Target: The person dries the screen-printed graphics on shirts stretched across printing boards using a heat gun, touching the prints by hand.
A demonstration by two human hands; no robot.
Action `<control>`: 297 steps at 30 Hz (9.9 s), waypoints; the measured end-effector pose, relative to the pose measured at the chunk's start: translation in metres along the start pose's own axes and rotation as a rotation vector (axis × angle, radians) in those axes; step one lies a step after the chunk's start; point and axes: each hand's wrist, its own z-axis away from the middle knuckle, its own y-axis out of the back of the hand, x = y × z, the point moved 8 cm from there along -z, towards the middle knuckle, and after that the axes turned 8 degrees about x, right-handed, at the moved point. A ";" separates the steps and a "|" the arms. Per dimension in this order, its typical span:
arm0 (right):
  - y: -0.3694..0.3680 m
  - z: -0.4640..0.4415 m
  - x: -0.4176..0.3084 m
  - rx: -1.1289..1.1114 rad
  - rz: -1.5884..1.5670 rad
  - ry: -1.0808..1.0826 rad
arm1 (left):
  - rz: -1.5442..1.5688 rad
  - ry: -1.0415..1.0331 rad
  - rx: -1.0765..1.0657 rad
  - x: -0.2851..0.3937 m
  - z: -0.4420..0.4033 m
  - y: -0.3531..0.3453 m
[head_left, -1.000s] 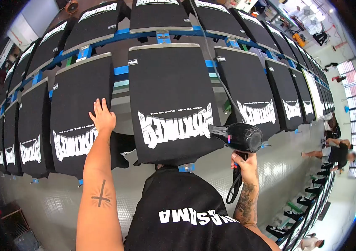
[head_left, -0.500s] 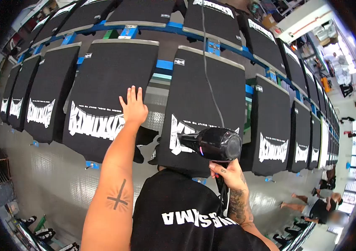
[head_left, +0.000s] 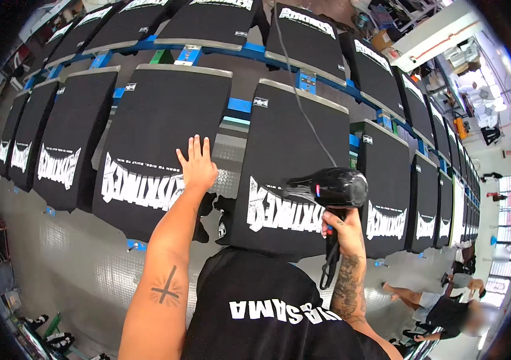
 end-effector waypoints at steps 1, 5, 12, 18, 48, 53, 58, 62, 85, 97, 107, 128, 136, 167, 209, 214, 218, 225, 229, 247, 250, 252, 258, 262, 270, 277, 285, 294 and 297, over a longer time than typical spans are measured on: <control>0.013 0.004 0.001 0.032 0.026 0.011 | -0.002 -0.005 0.006 0.001 0.000 0.001; 0.054 0.026 0.008 0.140 -0.051 -0.012 | 0.015 -0.025 0.054 0.000 0.004 0.006; 0.099 0.069 0.031 0.282 -0.135 -0.036 | 0.232 -0.215 0.056 0.101 0.052 0.019; 0.127 0.099 0.045 0.379 -0.189 -0.030 | 0.303 -0.612 -0.086 0.240 0.141 0.003; 0.501 0.174 0.110 0.640 -0.400 0.102 | 0.120 -0.233 -0.021 0.369 0.164 -0.028; 0.506 0.151 0.097 0.558 -0.488 0.038 | 0.114 -0.230 -0.026 0.371 0.164 -0.033; 0.525 0.118 0.084 0.633 -0.369 0.089 | 0.164 -0.161 -0.072 0.373 0.159 -0.022; 0.550 0.096 0.070 0.725 -0.308 0.087 | 0.188 -0.179 -0.012 0.402 0.152 -0.019; 0.519 0.053 0.067 -0.303 -0.239 -0.089 | 0.128 0.109 0.121 0.453 0.269 -0.030; 0.716 0.066 0.094 0.227 -0.452 0.036 | 0.084 0.211 0.024 0.497 0.342 -0.030; 0.758 0.054 0.093 0.456 -0.361 0.121 | 0.105 0.171 0.042 0.508 0.294 -0.030; 0.447 -0.048 0.025 -0.086 -0.199 -0.029 | 0.016 0.586 0.043 0.229 0.143 -0.015; 0.434 -0.014 0.045 -0.362 -0.155 -0.172 | -0.037 0.622 0.089 0.239 0.129 -0.011; 0.724 -0.012 0.061 0.234 -0.193 0.071 | 0.225 0.093 -0.041 0.587 0.320 -0.041; 0.711 -0.003 0.074 0.174 -0.289 -0.034 | 0.227 -0.166 -0.023 0.617 0.283 -0.046; 0.700 -0.046 0.062 0.309 -0.211 -0.014 | 0.215 -0.192 -0.009 0.612 0.294 -0.041; 0.650 -0.071 0.052 0.219 -0.190 -0.042 | 0.248 -0.159 -0.021 0.594 0.299 -0.035; 0.524 -0.102 0.043 -0.054 -0.186 -0.126 | 0.361 -0.077 0.068 0.542 0.298 -0.033; 0.459 -0.110 0.037 -0.239 -0.100 -0.105 | 0.413 -0.136 0.021 0.536 0.301 -0.037; 0.546 -0.013 0.059 -0.316 -0.061 -0.290 | 0.335 -0.196 0.109 0.592 0.299 -0.032; 0.589 0.006 0.054 -0.166 0.018 -0.258 | 0.298 -0.204 0.090 0.615 0.296 -0.024; 0.615 0.014 0.048 -0.106 -0.047 -0.204 | 0.272 -0.210 0.080 0.627 0.297 -0.029; 0.726 -0.019 0.105 0.110 -0.145 -0.149 | 0.233 -0.252 0.084 0.643 0.300 -0.031; 0.691 -0.008 0.042 0.102 -0.011 0.029 | 0.264 -0.258 0.063 0.639 0.304 -0.026; 0.582 -0.034 0.062 -0.131 -0.062 -0.150 | 0.258 -0.215 0.107 0.599 0.304 -0.027; 0.466 -0.042 0.035 -0.480 -0.012 -0.040 | 0.299 -0.108 0.007 0.551 0.299 -0.028; 0.419 -0.062 0.021 -0.463 0.087 0.002 | 0.353 -0.152 0.109 0.538 0.295 -0.023; 0.456 -0.070 0.022 -0.296 0.035 0.008 | 0.372 -0.227 0.106 0.559 0.265 -0.030; 0.490 -0.075 0.021 -0.227 -0.029 -0.007 | 0.343 -0.242 0.113 0.572 0.256 -0.028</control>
